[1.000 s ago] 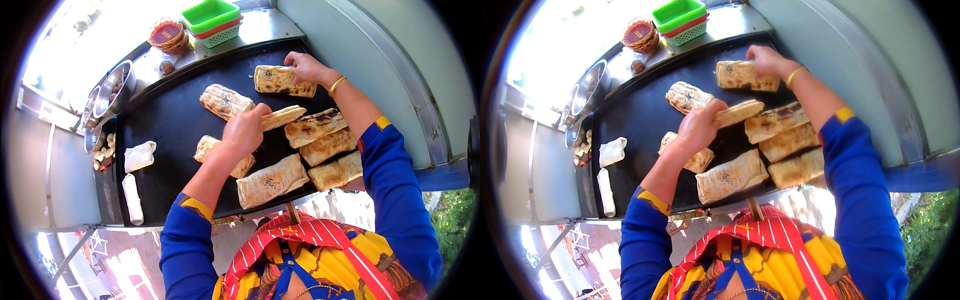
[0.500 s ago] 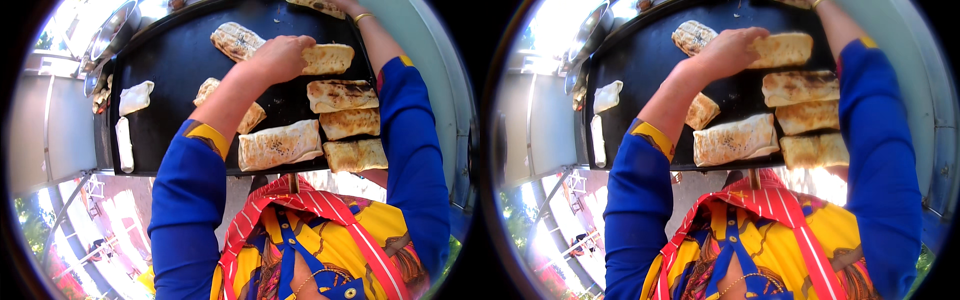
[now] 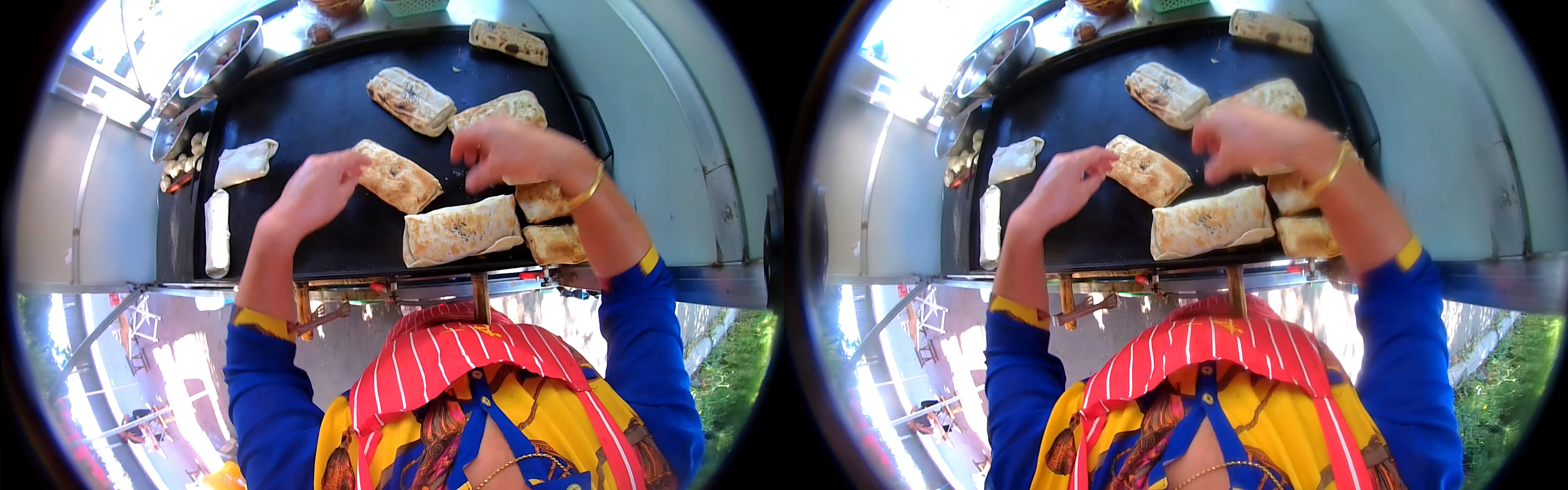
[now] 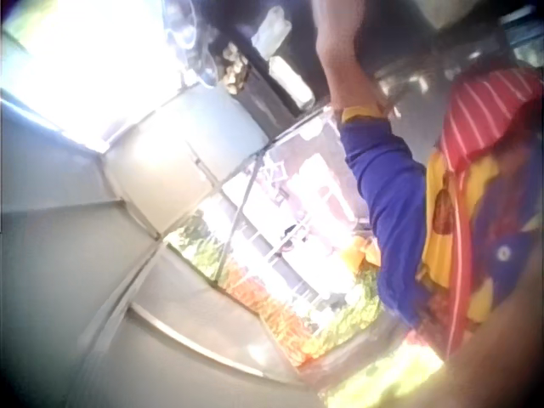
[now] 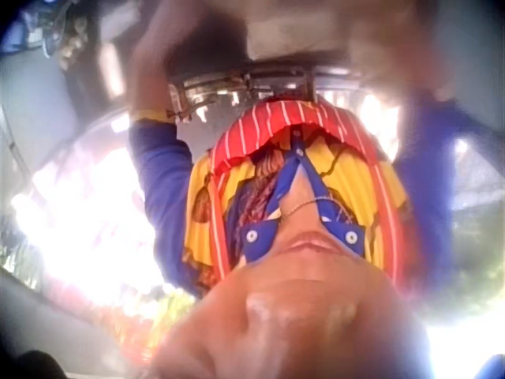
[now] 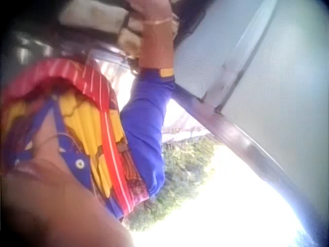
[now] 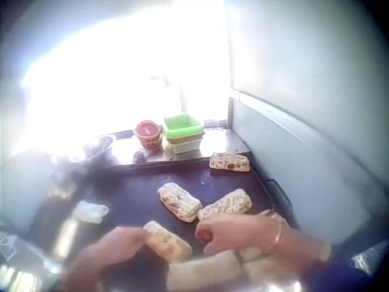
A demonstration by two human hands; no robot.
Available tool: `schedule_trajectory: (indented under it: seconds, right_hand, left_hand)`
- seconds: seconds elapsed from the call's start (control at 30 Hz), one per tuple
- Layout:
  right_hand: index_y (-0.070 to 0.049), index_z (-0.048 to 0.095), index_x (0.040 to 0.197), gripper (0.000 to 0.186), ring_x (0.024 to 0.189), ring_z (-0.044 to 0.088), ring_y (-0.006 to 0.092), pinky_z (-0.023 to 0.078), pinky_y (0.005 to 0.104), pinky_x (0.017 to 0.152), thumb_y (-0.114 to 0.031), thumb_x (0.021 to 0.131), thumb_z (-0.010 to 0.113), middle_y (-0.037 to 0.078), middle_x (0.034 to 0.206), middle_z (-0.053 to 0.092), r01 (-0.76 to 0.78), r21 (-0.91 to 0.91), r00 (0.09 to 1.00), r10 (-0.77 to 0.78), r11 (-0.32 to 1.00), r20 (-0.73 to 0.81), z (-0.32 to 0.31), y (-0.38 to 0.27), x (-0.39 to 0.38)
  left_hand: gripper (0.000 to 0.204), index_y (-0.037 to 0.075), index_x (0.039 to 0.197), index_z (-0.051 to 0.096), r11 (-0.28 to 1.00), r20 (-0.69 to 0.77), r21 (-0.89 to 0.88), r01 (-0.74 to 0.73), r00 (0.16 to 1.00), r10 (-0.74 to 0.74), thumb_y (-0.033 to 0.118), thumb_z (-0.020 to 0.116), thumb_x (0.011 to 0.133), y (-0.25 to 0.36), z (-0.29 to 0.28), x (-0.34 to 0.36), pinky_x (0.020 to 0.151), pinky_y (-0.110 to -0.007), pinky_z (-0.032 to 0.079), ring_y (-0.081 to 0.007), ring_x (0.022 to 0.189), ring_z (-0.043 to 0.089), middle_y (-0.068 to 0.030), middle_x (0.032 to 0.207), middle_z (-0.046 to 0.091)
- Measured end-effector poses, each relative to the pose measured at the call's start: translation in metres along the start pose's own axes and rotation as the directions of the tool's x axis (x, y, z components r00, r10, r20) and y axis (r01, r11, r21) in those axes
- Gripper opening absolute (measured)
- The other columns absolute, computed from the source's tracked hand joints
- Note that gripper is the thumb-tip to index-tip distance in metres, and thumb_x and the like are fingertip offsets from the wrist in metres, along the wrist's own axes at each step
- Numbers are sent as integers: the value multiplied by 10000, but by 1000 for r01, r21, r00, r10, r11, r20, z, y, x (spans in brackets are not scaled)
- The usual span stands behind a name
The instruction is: The person prepares stuffed flatbreads by rolling out dough, adding a filling, folding the dough, and cooking it on a griddle. The person uses a rolling pin to flatten the dough and a spatula to flip the flatbreads on the griddle.
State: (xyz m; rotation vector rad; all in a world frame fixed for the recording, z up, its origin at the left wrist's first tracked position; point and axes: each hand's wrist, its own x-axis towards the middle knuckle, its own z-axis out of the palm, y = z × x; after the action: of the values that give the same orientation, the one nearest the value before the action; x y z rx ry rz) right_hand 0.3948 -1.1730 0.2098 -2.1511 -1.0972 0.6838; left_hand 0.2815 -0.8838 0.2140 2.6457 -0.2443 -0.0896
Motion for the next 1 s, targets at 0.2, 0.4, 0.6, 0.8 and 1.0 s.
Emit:
schedule_trajectory:
  seconds: [0.2,0.4,0.6,0.8,1.0]
  right_hand:
    - [-20,619,1199,666,1059,628,327,509,413,892,-335,666,864,165,1114,665,-135,-301,948,211,944,239,48,-14,-14]
    - [-29,634,1136,673,1040,636,336,510,412,850,-355,609,897,166,1068,675,-46,-243,938,126,969,324,51,-11,-17]
    - [-31,660,1067,583,942,668,272,517,376,798,-212,572,908,131,968,694,-38,-84,946,63,996,317,25,-6,-6]
    - [-38,680,1042,516,871,631,136,526,324,780,-97,569,878,30,914,695,-146,44,989,146,988,5,-92,50,43]
    - [-38,640,1219,657,987,644,210,530,353,878,-30,599,856,83,1034,691,-411,-129,883,359,903,-302,-167,175,84]
  left_hand:
    - [219,16,1117,689,999,-177,-49,-18,984,9,20,624,909,15,4,-53,777,-292,538,-202,864,708,-131,964,732]
    - [154,10,1046,703,984,-324,-170,57,940,-110,21,644,905,17,1,-100,757,-309,541,-251,842,706,-141,947,723]
    - [167,-11,1058,708,927,-379,-306,219,865,-329,-26,616,919,7,6,-144,787,-282,540,-177,871,705,-120,936,733]
    - [167,-23,1051,714,827,-353,-374,421,760,-546,-26,601,928,16,17,-192,797,-278,538,-151,879,696,-106,921,733]
    - [163,-21,1035,723,666,-243,-467,582,640,-729,-1,610,918,16,39,-221,793,-286,533,-167,867,696,-105,911,739]
